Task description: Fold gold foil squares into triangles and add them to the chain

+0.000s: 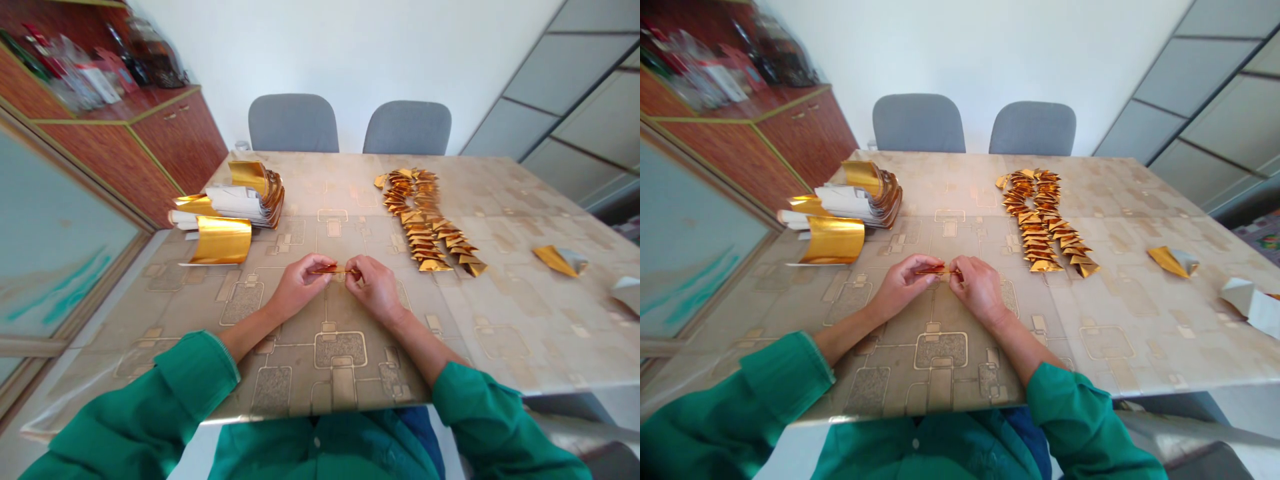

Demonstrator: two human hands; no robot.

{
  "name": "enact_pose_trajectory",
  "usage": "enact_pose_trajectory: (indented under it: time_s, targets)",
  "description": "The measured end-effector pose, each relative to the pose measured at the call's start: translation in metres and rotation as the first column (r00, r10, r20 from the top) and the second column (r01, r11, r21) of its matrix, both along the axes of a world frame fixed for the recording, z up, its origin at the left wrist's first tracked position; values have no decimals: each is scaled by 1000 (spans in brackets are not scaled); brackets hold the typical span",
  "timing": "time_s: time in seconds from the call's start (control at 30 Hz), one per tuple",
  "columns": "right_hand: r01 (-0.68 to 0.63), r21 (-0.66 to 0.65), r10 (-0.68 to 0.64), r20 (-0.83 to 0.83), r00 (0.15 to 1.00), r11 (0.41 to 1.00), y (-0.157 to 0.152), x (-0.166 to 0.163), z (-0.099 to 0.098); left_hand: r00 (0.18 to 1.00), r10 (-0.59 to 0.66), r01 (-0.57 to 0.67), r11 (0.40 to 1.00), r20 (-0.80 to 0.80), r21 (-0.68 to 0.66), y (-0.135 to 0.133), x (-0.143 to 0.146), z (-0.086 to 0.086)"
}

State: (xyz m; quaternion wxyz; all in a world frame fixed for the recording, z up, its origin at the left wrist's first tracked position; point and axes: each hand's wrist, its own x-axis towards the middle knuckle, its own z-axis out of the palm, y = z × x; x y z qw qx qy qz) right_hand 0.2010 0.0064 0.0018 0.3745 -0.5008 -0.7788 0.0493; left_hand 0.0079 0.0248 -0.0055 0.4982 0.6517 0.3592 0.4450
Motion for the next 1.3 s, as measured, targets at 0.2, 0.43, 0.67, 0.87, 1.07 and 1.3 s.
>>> enact_pose_trajectory:
  time_s: [0.2,0.43,0.67,0.87,1.07,1.3]
  targets:
    - [-98,-75,95,-43,995,992,-2,-4,-3,999,23,-23,1000,-23,-15,4,-3,-1]
    - [-163,-151,140,-151,979,975,-3,-6,1,992,64,-54,994,-105,96,5,-4,-2]
    - [-152,-200,120,-161,980,968,-2,-8,-3,975,100,-52,971,-200,232,4,-2,-1]
    - [-153,-267,73,-286,955,951,-3,-13,-1,963,135,-68,958,-232,278,0,5,1]
    - [-181,-336,46,-373,927,924,-3,-15,4,934,237,-126,918,-267,377,-3,12,3]
    - [-114,-272,43,-254,966,955,-2,-16,-2,932,268,-169,917,-244,362,-4,17,2]
